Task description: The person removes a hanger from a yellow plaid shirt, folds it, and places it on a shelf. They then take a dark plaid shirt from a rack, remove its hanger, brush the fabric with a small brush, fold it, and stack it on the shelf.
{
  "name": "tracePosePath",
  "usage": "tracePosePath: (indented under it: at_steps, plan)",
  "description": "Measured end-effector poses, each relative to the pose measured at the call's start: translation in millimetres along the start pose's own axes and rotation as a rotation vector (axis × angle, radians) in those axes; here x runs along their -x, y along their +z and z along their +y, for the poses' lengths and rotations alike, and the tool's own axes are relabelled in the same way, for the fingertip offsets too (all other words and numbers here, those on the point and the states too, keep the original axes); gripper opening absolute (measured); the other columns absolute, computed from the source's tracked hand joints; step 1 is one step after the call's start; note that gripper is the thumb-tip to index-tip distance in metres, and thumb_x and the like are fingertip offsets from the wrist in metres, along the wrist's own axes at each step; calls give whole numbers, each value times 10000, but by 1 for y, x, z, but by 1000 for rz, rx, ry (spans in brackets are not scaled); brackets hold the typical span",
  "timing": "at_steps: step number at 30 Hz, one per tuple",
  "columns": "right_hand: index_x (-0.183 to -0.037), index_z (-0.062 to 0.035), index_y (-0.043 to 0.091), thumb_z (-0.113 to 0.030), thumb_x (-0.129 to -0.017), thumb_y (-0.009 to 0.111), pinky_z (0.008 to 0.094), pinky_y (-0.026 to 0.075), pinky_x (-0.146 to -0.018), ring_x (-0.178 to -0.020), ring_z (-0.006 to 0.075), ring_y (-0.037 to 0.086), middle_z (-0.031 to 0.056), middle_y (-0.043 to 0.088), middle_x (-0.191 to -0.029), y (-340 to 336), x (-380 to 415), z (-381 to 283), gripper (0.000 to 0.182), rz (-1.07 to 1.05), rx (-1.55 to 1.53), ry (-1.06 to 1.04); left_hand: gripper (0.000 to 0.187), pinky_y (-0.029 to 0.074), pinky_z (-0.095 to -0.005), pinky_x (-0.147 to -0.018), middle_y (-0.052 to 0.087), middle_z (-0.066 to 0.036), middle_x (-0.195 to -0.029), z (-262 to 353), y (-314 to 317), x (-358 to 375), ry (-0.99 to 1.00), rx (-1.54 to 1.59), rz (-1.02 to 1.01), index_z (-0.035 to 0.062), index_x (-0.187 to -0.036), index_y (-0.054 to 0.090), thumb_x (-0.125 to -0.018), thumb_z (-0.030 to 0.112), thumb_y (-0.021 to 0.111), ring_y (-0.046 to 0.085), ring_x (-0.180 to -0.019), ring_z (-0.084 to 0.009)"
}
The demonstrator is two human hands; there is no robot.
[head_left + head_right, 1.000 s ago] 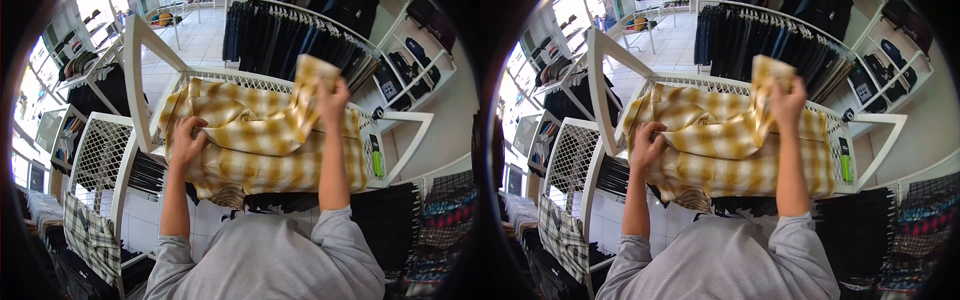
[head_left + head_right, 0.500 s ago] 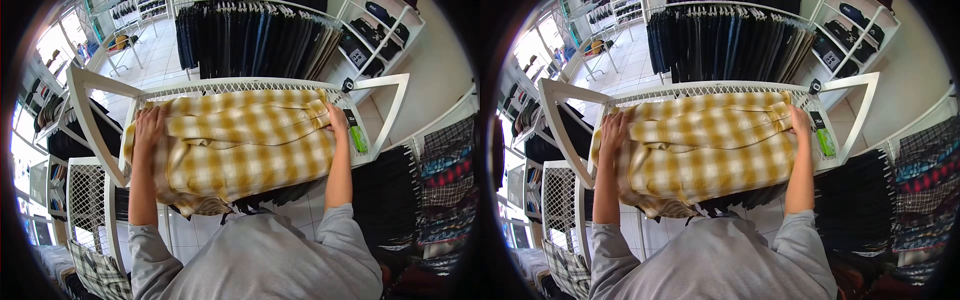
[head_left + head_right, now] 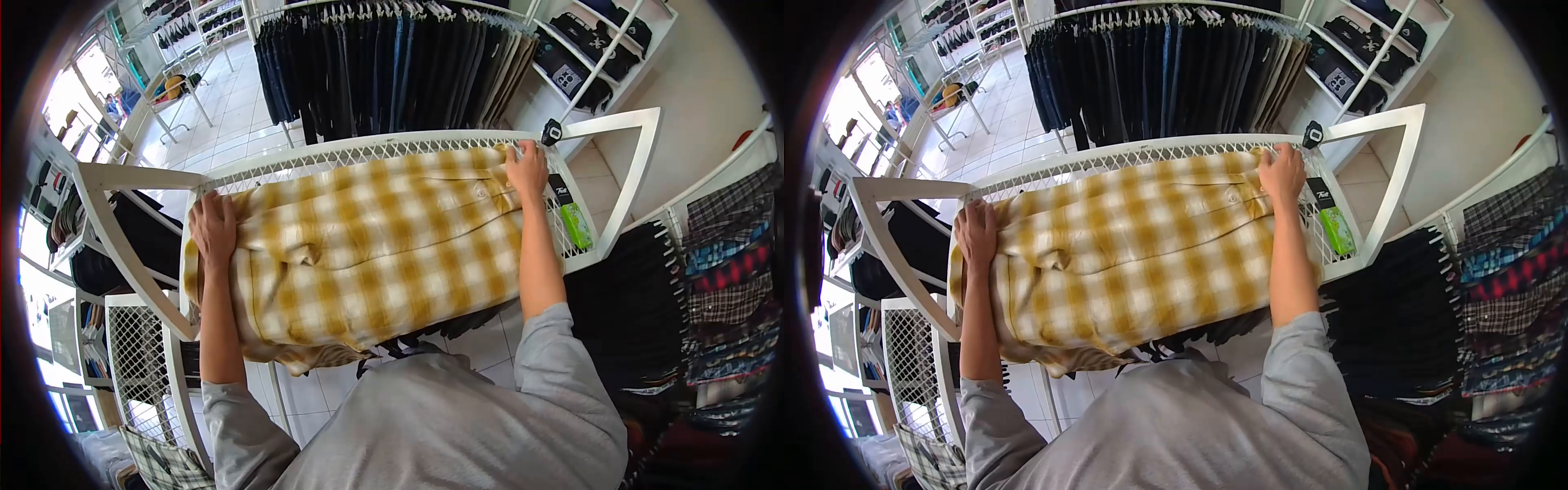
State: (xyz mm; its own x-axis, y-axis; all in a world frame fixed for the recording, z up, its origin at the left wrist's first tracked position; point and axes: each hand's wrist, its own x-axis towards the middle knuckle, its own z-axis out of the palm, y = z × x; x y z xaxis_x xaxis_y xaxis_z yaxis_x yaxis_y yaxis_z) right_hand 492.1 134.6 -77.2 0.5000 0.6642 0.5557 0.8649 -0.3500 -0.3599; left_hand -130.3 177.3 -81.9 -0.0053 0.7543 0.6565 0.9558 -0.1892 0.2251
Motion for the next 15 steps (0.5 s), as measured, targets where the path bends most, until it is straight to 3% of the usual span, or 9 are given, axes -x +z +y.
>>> tracePosePath:
  at_steps: [3,6,8,12,14,15]
  plan:
    - [-1088,-139,665,-454,-844,714,493,494,-910,-1083,383,622,180,653,-1081,5,-21,-2,401,-154,31,21,412,381,-488,-1029,636,-167,-1191,-3,3,4,-70,-83,57,76,-1235,624,-955,377,598,546,-1166,-373]
    - [-977,-159,727,-505,-807,733,485,501,-911,-1066,365,638,160,672,-1081,13,-39,1,385,-301,24,-41,474,333,-487,-1089,604,-168,-1300,-7,5,3,-215,-112,-52,82,-1289,601,-954,416,581,501,-1264,-374]
    - [-914,-143,753,-493,-825,710,474,511,-912,-1064,345,649,168,678,-1128,12,-45,2,364,-376,97,-181,497,305,-487,-1119,588,-169,-1346,-6,4,2,-252,-98,-105,90,-1322,591,-964,433,557,471,-1316,-366]
    - [-911,-74,755,-452,-840,682,454,519,-875,-992,348,679,194,711,-1054,17,-61,14,392,-428,40,-156,517,240,-497,-1161,565,-140,-1406,-12,9,5,-223,-149,-122,131,-1384,566,-981,451,520,409,-1397,-342]
    - [-858,-2,724,-381,-861,668,441,501,-790,-804,356,670,171,700,-833,22,-70,30,383,-340,-432,166,520,218,-501,-1172,555,-127,-1428,-12,9,3,-220,-167,-153,147,-1402,557,-986,456,509,386,-1421,-333]
    - [-807,42,700,-367,-870,634,429,486,-735,-700,314,655,158,696,-740,20,-68,30,420,-315,-463,265,518,211,-502,-1175,550,-118,-1436,-12,7,3,-234,-169,-186,157,-1408,553,-987,455,507,379,-1428,-330]
